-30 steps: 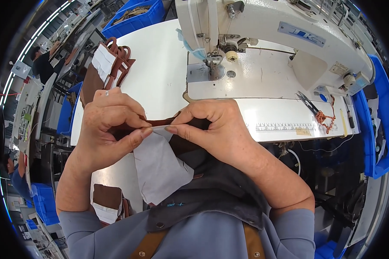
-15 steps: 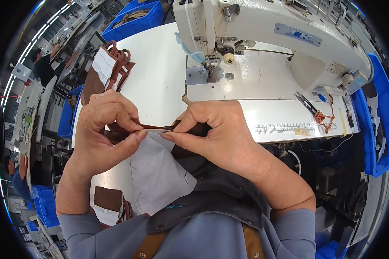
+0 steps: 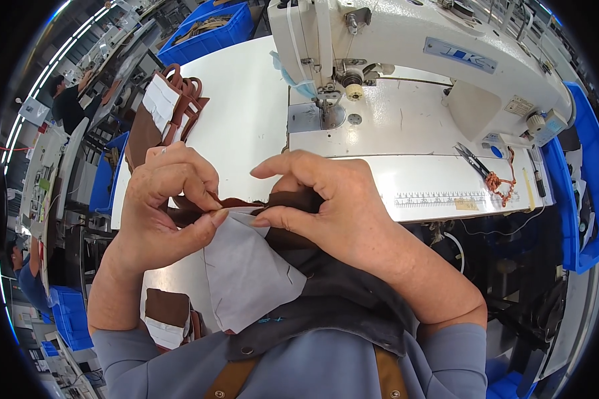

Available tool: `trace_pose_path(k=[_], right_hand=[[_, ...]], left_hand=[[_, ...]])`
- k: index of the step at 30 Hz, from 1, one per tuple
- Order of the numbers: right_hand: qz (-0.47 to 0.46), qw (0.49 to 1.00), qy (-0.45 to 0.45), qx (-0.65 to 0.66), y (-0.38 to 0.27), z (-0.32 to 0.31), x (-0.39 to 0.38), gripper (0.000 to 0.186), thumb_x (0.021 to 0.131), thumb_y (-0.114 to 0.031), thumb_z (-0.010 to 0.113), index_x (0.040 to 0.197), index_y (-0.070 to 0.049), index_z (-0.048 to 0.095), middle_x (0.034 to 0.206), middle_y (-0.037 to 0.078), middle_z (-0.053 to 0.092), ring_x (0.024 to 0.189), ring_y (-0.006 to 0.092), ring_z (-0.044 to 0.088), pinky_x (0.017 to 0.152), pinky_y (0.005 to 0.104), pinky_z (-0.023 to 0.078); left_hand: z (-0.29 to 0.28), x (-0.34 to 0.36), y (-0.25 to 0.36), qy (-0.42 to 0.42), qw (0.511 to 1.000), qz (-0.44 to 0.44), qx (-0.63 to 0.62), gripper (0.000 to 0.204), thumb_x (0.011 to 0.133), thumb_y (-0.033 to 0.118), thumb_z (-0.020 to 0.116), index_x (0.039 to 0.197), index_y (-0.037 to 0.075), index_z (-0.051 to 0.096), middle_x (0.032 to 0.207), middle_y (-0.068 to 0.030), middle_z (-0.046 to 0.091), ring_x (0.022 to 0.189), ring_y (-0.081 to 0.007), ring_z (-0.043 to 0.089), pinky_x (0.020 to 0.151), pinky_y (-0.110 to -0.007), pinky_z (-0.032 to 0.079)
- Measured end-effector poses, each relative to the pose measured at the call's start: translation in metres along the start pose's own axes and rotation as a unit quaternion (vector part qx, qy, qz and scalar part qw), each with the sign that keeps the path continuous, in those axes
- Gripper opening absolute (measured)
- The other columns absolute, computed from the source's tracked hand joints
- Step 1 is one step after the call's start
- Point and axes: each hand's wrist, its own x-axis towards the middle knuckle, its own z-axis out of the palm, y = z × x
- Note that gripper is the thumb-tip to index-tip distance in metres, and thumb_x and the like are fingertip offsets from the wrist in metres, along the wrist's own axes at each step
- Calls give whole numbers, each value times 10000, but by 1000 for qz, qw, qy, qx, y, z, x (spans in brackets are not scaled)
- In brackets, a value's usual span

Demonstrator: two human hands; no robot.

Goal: Sewing and inspecting leather bags at a sewing station.

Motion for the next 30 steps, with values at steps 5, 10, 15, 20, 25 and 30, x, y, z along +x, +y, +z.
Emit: trace_pose_path(k=[5, 10, 15, 20, 25, 30], right_hand=[[-73, 991, -84, -74, 4, -7, 7, 204, 789, -125, 859, 971, -65, 790, 786, 47, 687, 739, 187, 650, 672, 309, 517], [-71, 990, -103, -63, 5, -8, 10, 144, 785, -79, 850, 916, -59, 793, 803, 45, 675, 770, 165, 635, 679, 294, 500], [-92, 989, -104, -56, 9, -6, 13, 108, 801, -76, 834, 880, -44, 767, 814, 51, 665, 765, 175, 635, 674, 302, 504], [-99, 987, -99, -72, 8, -3, 14, 119, 793, -81, 843, 855, -35, 752, 813, 52, 666, 746, 171, 627, 650, 292, 490], [-91, 989, -95, -66, 8, 4, 14, 123, 793, -70, 845, 845, -26, 742, 801, 48, 657, 714, 153, 619, 628, 282, 486], [-70, 992, -82, -73, 6, 12, 12, 133, 795, -62, 842, 835, -16, 724, 788, 49, 643, 713, 133, 617, 627, 269, 485]], left_hand=[[0, 0, -1, 3, 1000, 11, -1, 155, 626, 78, 781, 664, 118, 635, 812, -16, 654, 773, -153, 588, 802, -327, 344], [-3, 0, -1, -34, 999, 19, 9, 165, 618, 81, 789, 657, 130, 636, 815, 2, 655, 762, -148, 577, 813, -326, 338], [-4, -1, -5, -27, 1000, 14, -2, 169, 616, 80, 792, 656, 135, 637, 814, 8, 653, 762, -142, 574, 813, -327, 332], [-5, -2, -7, -26, 1000, 18, -1, 170, 619, 75, 789, 657, 136, 635, 822, 6, 652, 765, -139, 574, 804, -332, 327], [-5, -9, -11, -23, 1000, 10, 5, 164, 646, 63, 779, 700, 133, 640, 857, -2, 642, 804, -141, 571, 807, -328, 324], [5, -17, -2, 33, 986, -148, -72, 140, 682, 42, 765, 781, 91, 680, 952, -27, 609, 895, -131, 544, 816, -288, 378]])
